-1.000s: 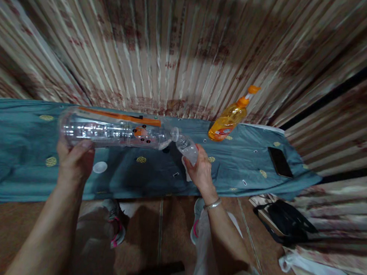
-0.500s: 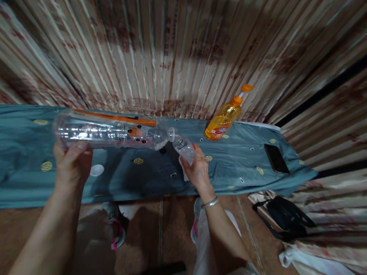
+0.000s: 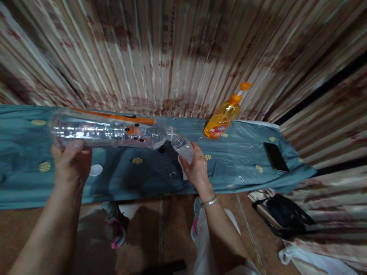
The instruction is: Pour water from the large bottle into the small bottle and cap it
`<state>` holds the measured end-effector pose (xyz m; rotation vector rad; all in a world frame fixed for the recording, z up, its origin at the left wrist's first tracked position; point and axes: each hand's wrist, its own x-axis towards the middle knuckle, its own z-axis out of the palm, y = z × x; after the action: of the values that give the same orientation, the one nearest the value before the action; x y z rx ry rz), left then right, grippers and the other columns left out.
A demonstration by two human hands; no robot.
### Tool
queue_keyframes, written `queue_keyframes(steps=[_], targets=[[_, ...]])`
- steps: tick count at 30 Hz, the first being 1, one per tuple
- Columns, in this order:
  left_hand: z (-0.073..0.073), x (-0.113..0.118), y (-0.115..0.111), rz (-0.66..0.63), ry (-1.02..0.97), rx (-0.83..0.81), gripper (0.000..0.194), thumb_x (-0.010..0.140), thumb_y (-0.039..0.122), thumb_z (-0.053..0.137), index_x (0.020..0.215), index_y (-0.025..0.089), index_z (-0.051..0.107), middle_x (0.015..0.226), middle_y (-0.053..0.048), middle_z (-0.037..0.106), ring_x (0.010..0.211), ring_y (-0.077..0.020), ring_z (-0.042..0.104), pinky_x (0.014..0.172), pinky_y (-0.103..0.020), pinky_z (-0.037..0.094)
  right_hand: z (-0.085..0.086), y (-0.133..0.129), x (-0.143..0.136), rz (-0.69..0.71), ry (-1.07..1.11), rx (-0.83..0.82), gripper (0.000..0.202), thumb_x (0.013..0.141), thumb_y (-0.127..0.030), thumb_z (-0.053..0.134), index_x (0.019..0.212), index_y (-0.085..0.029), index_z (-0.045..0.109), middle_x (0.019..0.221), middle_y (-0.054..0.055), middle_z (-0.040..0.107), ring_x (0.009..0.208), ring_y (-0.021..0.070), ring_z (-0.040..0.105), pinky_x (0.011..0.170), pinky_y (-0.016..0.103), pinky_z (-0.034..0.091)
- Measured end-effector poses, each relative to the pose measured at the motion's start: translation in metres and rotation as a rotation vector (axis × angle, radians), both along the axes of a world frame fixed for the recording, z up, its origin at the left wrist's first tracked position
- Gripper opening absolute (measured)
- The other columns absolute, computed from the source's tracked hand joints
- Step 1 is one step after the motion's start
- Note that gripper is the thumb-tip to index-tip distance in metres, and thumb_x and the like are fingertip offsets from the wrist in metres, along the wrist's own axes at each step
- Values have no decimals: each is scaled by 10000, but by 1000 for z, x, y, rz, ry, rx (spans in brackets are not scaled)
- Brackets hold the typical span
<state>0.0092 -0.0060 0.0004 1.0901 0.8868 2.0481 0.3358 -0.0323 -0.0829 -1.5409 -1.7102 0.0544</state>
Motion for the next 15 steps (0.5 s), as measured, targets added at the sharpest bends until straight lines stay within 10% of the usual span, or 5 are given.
queue_keyframes(steps=[15], targets=[[5, 4, -2, 14, -25, 17, 699, 443, 417, 920, 1117, 323, 760, 1188, -7, 734, 929, -164, 671, 970, -358, 533, 2, -1, -1, 11, 7, -5, 600, 904, -412, 677, 1415, -158, 490, 1308, 198, 706, 1203, 342, 699, 1008, 515, 583]])
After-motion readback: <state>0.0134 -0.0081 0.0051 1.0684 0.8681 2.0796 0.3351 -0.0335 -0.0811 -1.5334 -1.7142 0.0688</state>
